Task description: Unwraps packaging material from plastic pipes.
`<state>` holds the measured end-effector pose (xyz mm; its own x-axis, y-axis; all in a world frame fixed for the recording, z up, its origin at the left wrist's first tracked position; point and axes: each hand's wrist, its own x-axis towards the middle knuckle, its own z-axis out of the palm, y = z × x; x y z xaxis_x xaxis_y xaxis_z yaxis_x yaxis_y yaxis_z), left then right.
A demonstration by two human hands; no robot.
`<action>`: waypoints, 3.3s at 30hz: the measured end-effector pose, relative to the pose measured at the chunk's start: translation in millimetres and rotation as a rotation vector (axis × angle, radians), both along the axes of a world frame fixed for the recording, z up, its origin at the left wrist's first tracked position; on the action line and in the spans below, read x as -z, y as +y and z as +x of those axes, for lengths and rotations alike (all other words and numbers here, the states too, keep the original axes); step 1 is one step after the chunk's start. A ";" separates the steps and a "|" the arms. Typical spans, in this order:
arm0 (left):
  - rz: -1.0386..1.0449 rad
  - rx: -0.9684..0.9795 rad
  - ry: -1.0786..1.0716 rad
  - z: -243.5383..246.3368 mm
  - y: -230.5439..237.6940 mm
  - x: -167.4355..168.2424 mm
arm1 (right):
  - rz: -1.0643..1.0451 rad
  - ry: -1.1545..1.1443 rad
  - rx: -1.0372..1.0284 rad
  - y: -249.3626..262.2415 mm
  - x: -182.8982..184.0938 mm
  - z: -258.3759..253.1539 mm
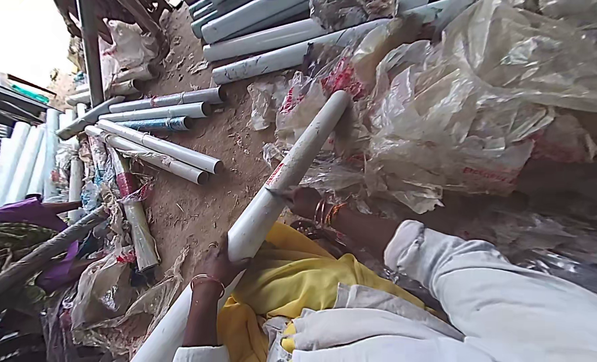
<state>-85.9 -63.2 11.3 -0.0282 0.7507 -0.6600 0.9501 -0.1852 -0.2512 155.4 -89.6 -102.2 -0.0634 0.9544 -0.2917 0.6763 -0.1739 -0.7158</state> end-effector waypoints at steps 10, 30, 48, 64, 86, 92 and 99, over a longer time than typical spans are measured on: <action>0.016 0.002 -0.002 0.8 0.3 -0.1 | -0.023 0.015 0.056 15.1 1.1 11.2; -0.018 -0.003 -0.038 -3.5 6.2 -1.9 | 0.048 0.040 -0.030 -23.9 -2.3 -39.2; -0.068 -0.007 -0.100 -12.0 26.1 1.0 | -0.012 0.107 -0.065 -18.2 -15.9 -29.9; -0.105 -0.051 -0.127 -16.0 35.3 0.4 | 0.093 0.170 0.250 -5.0 39.9 -5.0; -0.100 -0.074 -0.149 -16.8 39.7 3.5 | 0.271 0.230 0.111 -15.7 65.2 2.7; -0.095 -0.063 -0.132 -18.1 39.3 4.5 | 0.152 0.210 0.379 17.5 80.3 33.0; -0.102 -0.072 -0.130 -18.9 39.1 4.1 | 0.133 0.211 0.573 33.5 105.6 50.9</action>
